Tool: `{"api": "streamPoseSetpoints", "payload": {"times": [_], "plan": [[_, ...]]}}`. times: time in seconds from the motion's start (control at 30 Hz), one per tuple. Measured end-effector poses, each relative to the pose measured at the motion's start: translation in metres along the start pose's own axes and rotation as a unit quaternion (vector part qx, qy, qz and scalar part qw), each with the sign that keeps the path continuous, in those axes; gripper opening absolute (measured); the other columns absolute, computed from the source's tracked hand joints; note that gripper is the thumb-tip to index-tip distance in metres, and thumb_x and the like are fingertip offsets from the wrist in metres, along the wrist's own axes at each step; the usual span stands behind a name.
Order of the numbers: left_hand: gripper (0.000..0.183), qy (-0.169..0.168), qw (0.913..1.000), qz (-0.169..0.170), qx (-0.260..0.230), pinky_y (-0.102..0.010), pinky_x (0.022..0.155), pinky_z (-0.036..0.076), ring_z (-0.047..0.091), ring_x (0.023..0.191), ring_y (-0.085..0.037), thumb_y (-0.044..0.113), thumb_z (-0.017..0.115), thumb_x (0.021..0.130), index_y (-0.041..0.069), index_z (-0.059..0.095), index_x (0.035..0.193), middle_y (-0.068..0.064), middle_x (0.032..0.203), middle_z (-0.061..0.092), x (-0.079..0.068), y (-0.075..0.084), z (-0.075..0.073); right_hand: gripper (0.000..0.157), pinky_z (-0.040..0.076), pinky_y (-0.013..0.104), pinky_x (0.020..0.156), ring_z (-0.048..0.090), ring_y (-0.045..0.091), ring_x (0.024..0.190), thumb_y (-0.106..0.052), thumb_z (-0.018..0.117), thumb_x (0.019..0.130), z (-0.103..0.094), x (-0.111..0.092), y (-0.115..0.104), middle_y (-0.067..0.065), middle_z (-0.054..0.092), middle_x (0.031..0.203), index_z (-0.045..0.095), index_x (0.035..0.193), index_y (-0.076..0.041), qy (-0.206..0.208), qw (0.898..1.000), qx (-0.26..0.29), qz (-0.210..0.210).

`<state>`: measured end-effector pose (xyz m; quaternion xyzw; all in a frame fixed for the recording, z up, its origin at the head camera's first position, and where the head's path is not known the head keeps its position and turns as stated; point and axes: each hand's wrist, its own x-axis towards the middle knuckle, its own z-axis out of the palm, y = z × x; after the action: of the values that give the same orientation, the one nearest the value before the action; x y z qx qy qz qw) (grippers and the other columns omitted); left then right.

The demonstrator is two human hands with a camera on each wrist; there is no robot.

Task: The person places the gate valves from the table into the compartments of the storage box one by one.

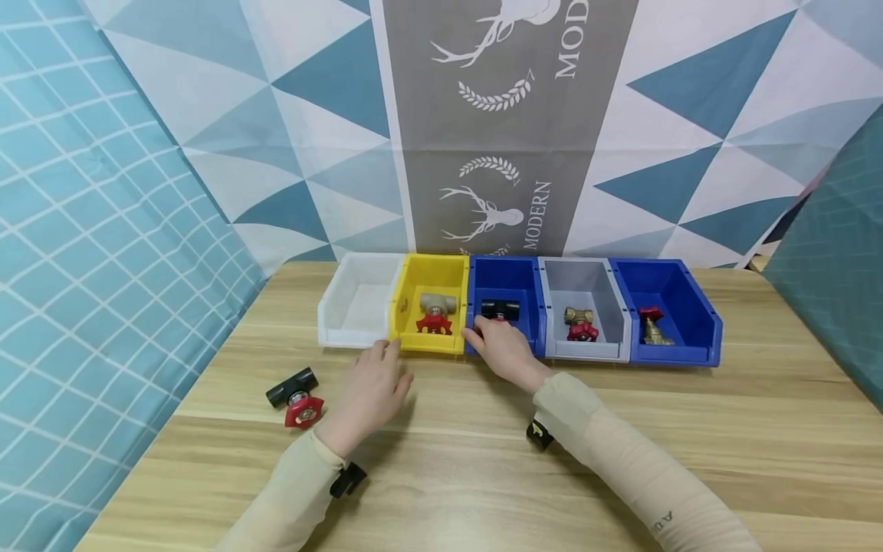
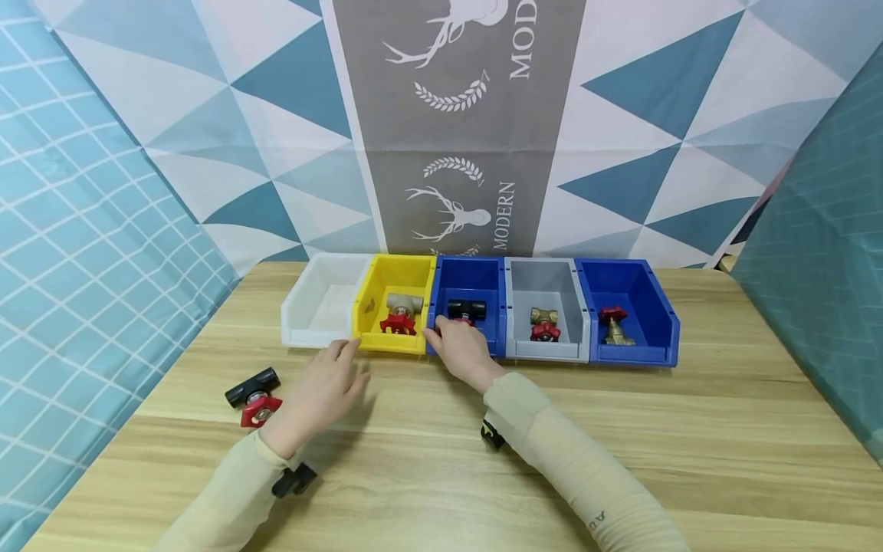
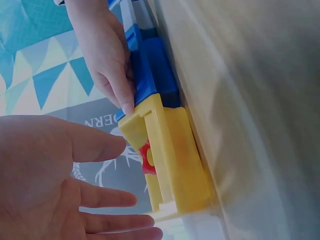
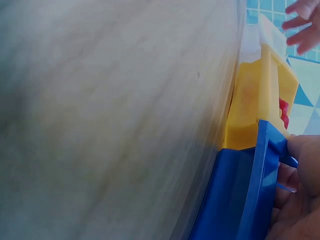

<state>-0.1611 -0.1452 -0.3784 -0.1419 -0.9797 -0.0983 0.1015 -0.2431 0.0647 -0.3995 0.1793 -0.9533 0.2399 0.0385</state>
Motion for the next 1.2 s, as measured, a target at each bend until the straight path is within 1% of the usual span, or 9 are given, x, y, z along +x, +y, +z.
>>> {"api": "streamPoseSetpoints", "payload": {"times": [0.2,0.37,0.47,0.53,0.7,0.77,0.8,1.0,1.2], "plan": [[0.052,-0.010,0.9994,-0.008,0.031,-0.051,0.085,0.042,0.053,0.104,-0.035,0.029,0.061,0.085,-0.003,0.049,0.124,-0.019,0.117,0.053,-0.018,-0.010,-0.003,0.032,0.030,0.024,0.044,0.041,0.015,0.047,-0.036,0.047,0.094,0.001,0.000,0.000,-0.001,0.038,0.056,0.048,0.073,-0.012,0.001,1.000,0.002,-0.002],[0.048,0.009,0.9975,-0.014,0.068,-0.050,0.086,0.041,0.056,0.100,-0.034,0.030,0.064,0.083,-0.002,0.054,0.118,-0.018,0.110,0.057,-0.028,-0.017,-0.004,0.032,0.030,0.024,0.044,0.042,0.016,0.047,-0.037,0.047,0.094,0.000,0.001,0.001,-0.001,0.038,0.056,0.048,0.074,-0.012,0.005,1.000,-0.003,-0.002],[0.045,0.021,0.9964,-0.020,0.079,-0.050,0.086,0.041,0.056,0.097,-0.034,0.029,0.065,0.081,-0.002,0.056,0.113,-0.018,0.105,0.059,-0.032,-0.021,-0.003,0.032,0.029,0.024,0.044,0.042,0.016,0.047,-0.037,0.047,0.094,0.001,0.001,0.001,-0.001,0.038,0.056,0.048,0.073,-0.012,0.003,1.000,-0.003,-0.003],[0.042,0.025,0.9958,-0.027,0.084,-0.050,0.085,0.041,0.057,0.095,-0.033,0.029,0.066,0.081,-0.002,0.058,0.109,-0.017,0.101,0.059,-0.034,-0.024,-0.003,0.032,0.029,0.024,0.044,0.042,0.016,0.047,-0.036,0.047,0.094,0.001,0.000,0.001,-0.001,0.038,0.056,0.048,0.074,-0.012,0.002,1.000,0.000,-0.002],[0.029,0.028,0.9939,-0.048,0.095,-0.046,0.075,0.041,0.054,0.083,-0.032,0.028,0.066,0.080,0.001,0.058,0.089,-0.013,0.084,0.056,-0.038,-0.026,-0.005,0.031,0.030,0.024,0.044,0.042,0.015,0.048,-0.037,0.047,0.094,0.002,0.000,0.002,-0.001,0.039,0.056,0.049,0.075,-0.012,0.002,1.000,0.003,0.002],[0.028,0.024,0.9930,-0.058,0.100,-0.044,0.070,0.040,0.052,0.078,-0.031,0.028,0.066,0.080,0.003,0.055,0.082,-0.011,0.079,0.053,-0.039,-0.026,-0.006,0.031,0.030,0.024,0.045,0.042,0.015,0.048,-0.037,0.047,0.094,0.002,0.000,0.002,-0.001,0.039,0.056,0.049,0.075,-0.012,0.001,1.000,0.001,0.003],[0.029,0.023,0.9924,-0.061,0.104,-0.044,0.069,0.039,0.051,0.077,-0.030,0.029,0.067,0.080,0.002,0.055,0.082,-0.011,0.077,0.052,-0.040,-0.027,-0.007,0.031,0.030,0.024,0.045,0.042,0.015,0.048,-0.037,0.047,0.094,0.002,0.000,0.002,-0.001,0.039,0.056,0.050,0.075,-0.012,0.001,1.000,0.001,0.002],[0.033,0.008,0.9898,-0.069,0.124,-0.041,0.062,0.038,0.045,0.072,-0.029,0.032,0.069,0.078,0.002,0.054,0.077,-0.011,0.074,0.045,-0.046,-0.029,-0.010,0.031,0.031,0.024,0.045,0.043,0.016,0.048,-0.037,0.047,0.094,0.001,0.000,0.002,-0.001,0.040,0.056,0.050,0.076,-0.012,-0.002,1.000,0.002,0.005],[0.035,0.013,0.9875,-0.076,0.138,-0.042,0.066,0.038,0.046,0.079,-0.031,0.033,0.071,0.076,0.003,0.054,0.076,-0.013,0.079,0.046,-0.051,-0.035,-0.012,0.031,0.031,0.024,0.044,0.043,0.015,0.048,-0.037,0.047,0.094,0.001,0.001,0.002,-0.001,0.039,0.056,0.050,0.076,-0.012,-0.001,1.000,0.001,0.002]]}}
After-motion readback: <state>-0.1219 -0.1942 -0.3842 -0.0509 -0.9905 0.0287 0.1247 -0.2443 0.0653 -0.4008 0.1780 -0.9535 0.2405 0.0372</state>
